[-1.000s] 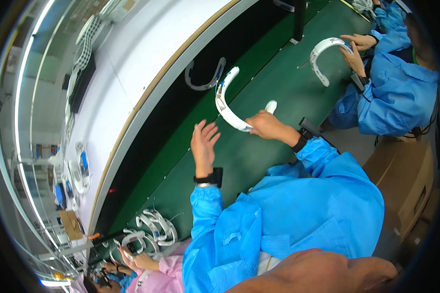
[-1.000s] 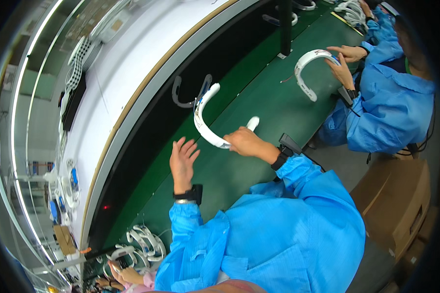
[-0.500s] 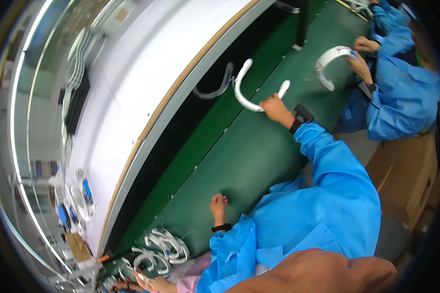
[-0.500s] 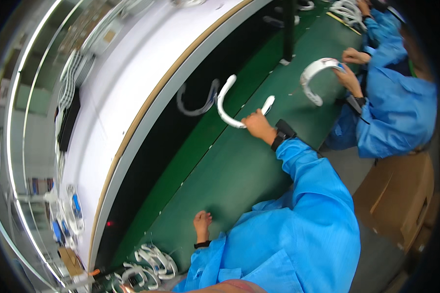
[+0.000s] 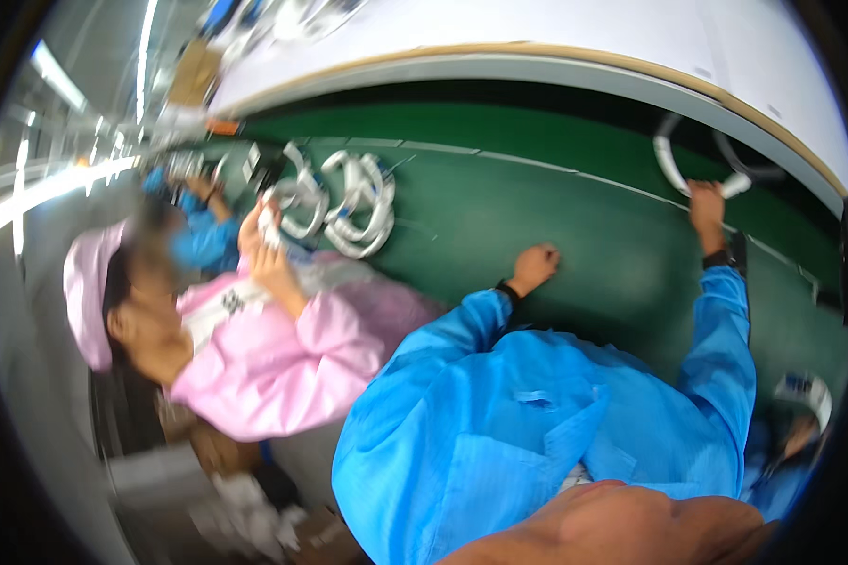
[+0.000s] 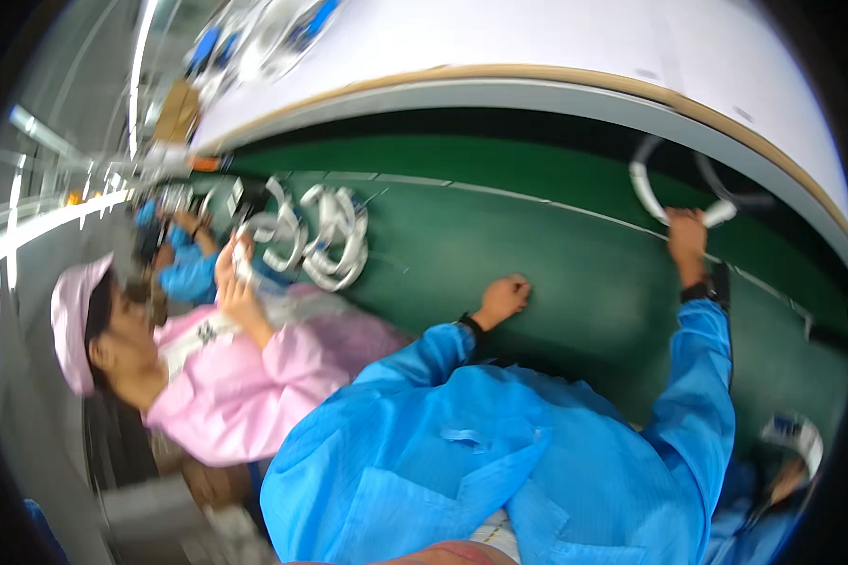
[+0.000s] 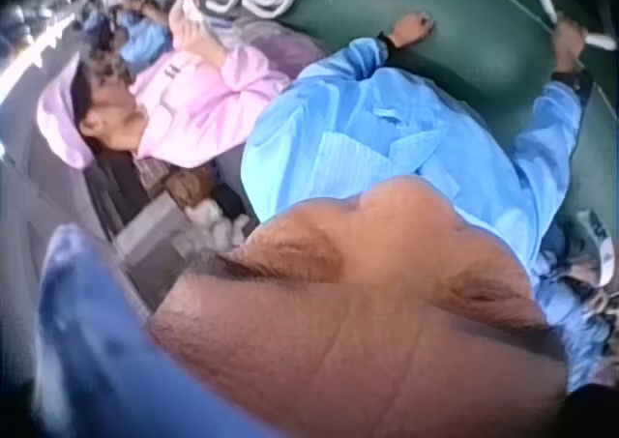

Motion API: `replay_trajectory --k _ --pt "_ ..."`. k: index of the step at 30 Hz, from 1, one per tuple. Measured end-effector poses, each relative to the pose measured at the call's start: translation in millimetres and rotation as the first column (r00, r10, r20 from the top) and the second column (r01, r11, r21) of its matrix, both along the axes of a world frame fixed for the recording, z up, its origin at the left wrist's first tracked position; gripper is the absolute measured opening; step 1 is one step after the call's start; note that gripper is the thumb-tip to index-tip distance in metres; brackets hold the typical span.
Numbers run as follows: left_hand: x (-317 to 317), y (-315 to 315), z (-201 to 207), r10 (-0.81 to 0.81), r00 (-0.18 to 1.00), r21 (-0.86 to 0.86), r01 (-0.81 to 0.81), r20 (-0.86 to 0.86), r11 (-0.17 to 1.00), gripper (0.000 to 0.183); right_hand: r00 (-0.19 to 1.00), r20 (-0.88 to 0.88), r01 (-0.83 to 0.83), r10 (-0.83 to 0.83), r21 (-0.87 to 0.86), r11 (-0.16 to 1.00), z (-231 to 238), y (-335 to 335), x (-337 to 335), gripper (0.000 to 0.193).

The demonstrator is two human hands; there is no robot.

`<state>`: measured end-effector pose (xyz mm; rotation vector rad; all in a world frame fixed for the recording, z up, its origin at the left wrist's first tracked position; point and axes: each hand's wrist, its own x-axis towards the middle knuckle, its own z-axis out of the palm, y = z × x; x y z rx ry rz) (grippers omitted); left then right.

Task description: Assembling electronic components, circuit boards, and wires into a plastic neckband headset housing on a factory line.

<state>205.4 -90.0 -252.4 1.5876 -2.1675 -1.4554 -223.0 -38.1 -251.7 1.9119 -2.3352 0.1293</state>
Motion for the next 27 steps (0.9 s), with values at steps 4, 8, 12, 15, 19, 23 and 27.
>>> replay_trajectory --k 4,8,12,15,19,23,27 --pt "12.7 0.1 16.0 0.113 0.99 0.092 -0.105 -0.083 0.99 0.02 0.988 -0.014 0.155 -0.155 0.182 0.971 -8.0 -46.1 4.7 0.038" --pt "30.7 -4.7 -2.9 0.28 0.929 0.204 -0.234 -0.243 0.951 0.017 0.963 0.012 0.268 -0.271 0.106 0.958 9.8 -50.4 26.1 0.07" --pt "49.5 -63.4 31.2 0.283 0.959 -0.717 -0.194 0.005 0.67 0.016 0.942 0.335 0.093 -0.001 -0.258 0.962 21.9 -21.2 69.6 0.051" --pt "111.7 -150.6 78.8 0.682 0.697 -0.953 0.006 0.221 0.302 0.057 0.871 0.485 0.035 0.074 -0.212 0.977 26.4 4.3 106.0 0.038" --pt "214.0 -228.5 53.0 0.847 0.21 -0.831 -0.184 0.488 0.525 0.042 0.78 0.622 0.002 0.066 -0.107 0.994 17.4 18.5 135.4 0.032" --pt "227.2 -238.8 61.0 0.764 0.278 -0.751 -0.178 0.582 0.636 0.016 0.721 0.671 -0.093 0.171 -0.15 0.984 30.1 1.6 155.2 0.027" --pt "176.5 -204.0 103.6 0.75 0.462 -0.762 -0.212 0.473 0.611 0.005 0.641 0.74 -0.141 0.202 -0.145 0.979 53.5 -28.2 177.5 0.024"
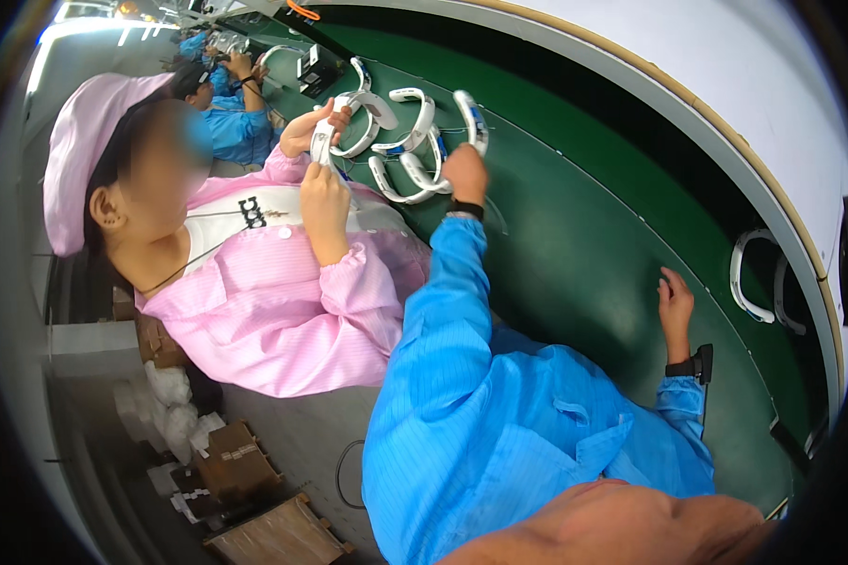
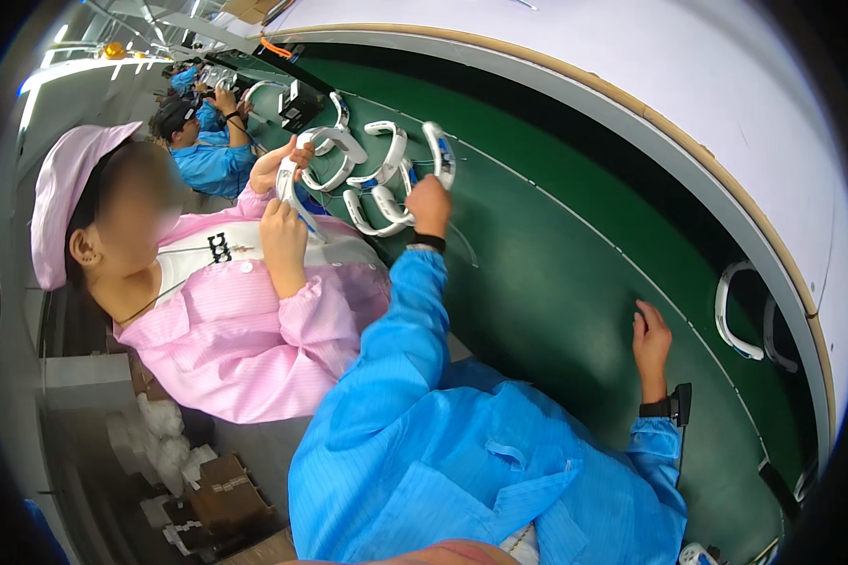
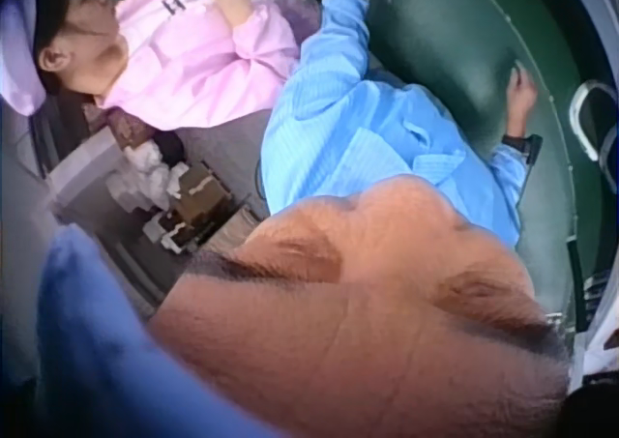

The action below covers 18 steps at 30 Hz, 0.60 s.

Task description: Assembling electronic components, circuit boards, and wires into a plastic neckband headset housing on a factory line.

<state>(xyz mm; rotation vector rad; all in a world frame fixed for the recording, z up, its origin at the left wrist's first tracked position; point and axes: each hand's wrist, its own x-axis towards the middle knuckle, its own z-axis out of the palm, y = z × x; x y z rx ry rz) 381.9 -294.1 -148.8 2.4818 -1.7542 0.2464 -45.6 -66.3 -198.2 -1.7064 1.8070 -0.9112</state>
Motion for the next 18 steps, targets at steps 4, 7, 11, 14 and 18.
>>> replay_trajectory --k 4,7,11,14,18 --pt "-97.7 73.8 86.6 -0.365 0.889 -0.216 0.313 -0.275 0.925 0.024 0.736 0.663 -0.104 -0.133 0.306 0.946 36.0 -21.5 27.4 0.035" --pt "-141.0 111.1 120.0 -0.485 0.367 -0.395 0.295 -0.794 0.87 0.025 0.665 0.743 -0.154 -0.076 0.235 0.96 68.9 -34.7 57.7 0.047" --pt "-174.2 128.7 127.1 -0.058 -0.536 -0.212 0.23 -0.842 0.95 0.015 0.842 0.532 -0.061 0.089 -0.071 0.996 60.5 -33.9 62.2 0.052" --pt "-193.8 138.0 131.6 0.043 -0.63 -0.128 0.224 -0.775 0.966 0.015 0.744 0.661 -0.297 0.099 0.194 0.935 96.9 -11.9 43.5 0.052" --pt "-209.1 141.7 129.5 0.14 -0.78 -0.131 0.274 -0.61 0.953 0.02 0.761 0.61 -0.42 0.223 0.2 0.885 110.7 13.0 22.7 0.047"
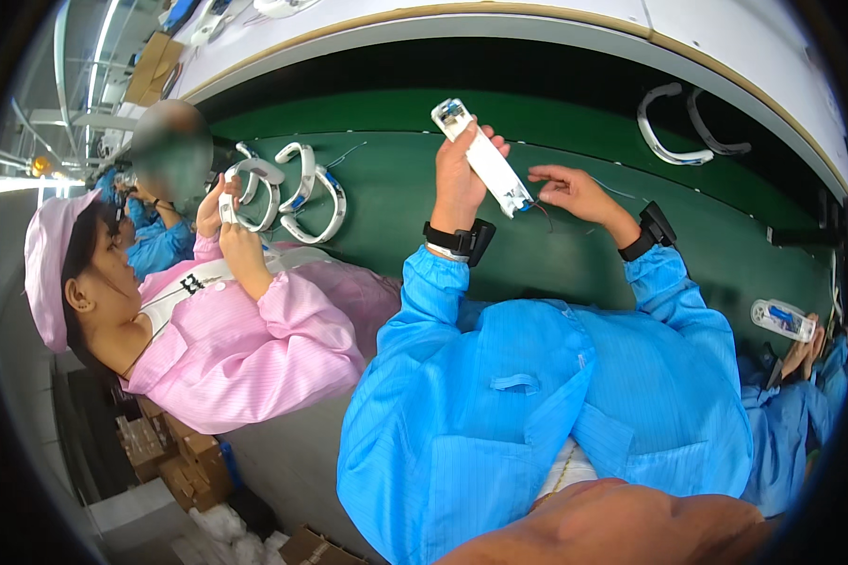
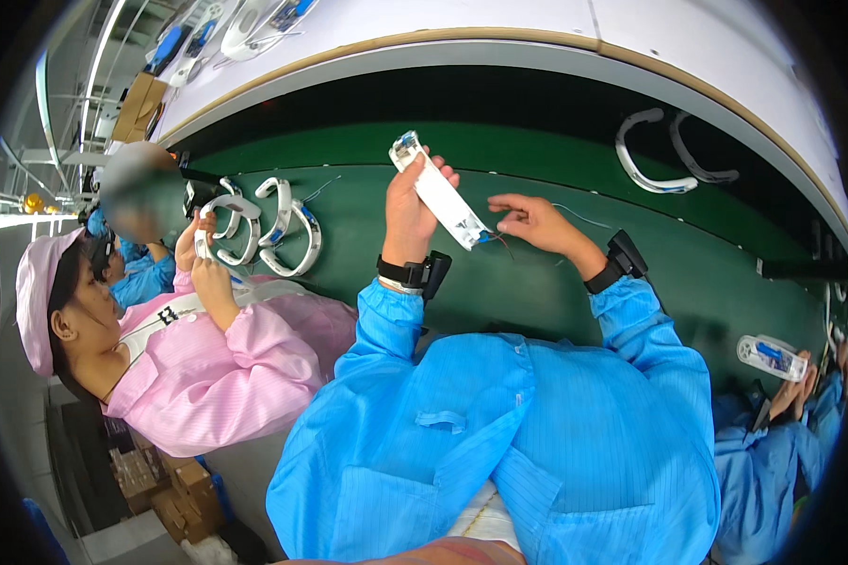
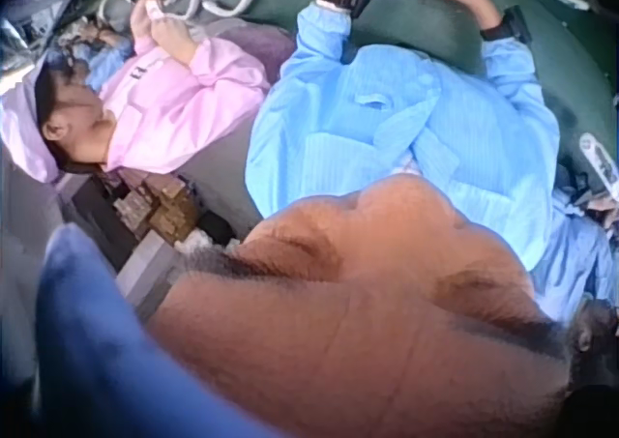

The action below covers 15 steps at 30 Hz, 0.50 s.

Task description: Assembling electronic components, circuit boards, and wires into a plastic neckband headset housing on a factory line.

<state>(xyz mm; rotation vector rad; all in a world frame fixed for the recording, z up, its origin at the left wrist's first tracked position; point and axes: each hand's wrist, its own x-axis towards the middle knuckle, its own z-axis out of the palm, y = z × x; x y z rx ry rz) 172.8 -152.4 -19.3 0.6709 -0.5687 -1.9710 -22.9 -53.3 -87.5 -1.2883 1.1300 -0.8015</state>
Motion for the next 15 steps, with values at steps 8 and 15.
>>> replay_trajectory --k 8,15 --pt "-21.0 2.5 -7.7 -0.057 0.924 0.135 0.116 -0.379 0.984 0.023 0.989 0.125 0.1 -0.077 -0.192 0.976 39.0 24.3 6.5 0.037" --pt "-31.2 14.3 10.8 0.132 0.957 0.071 -0.118 -0.258 0.991 0.02 0.882 -0.394 0.163 -0.258 -0.259 0.952 39.4 33.7 -12.7 0.014"
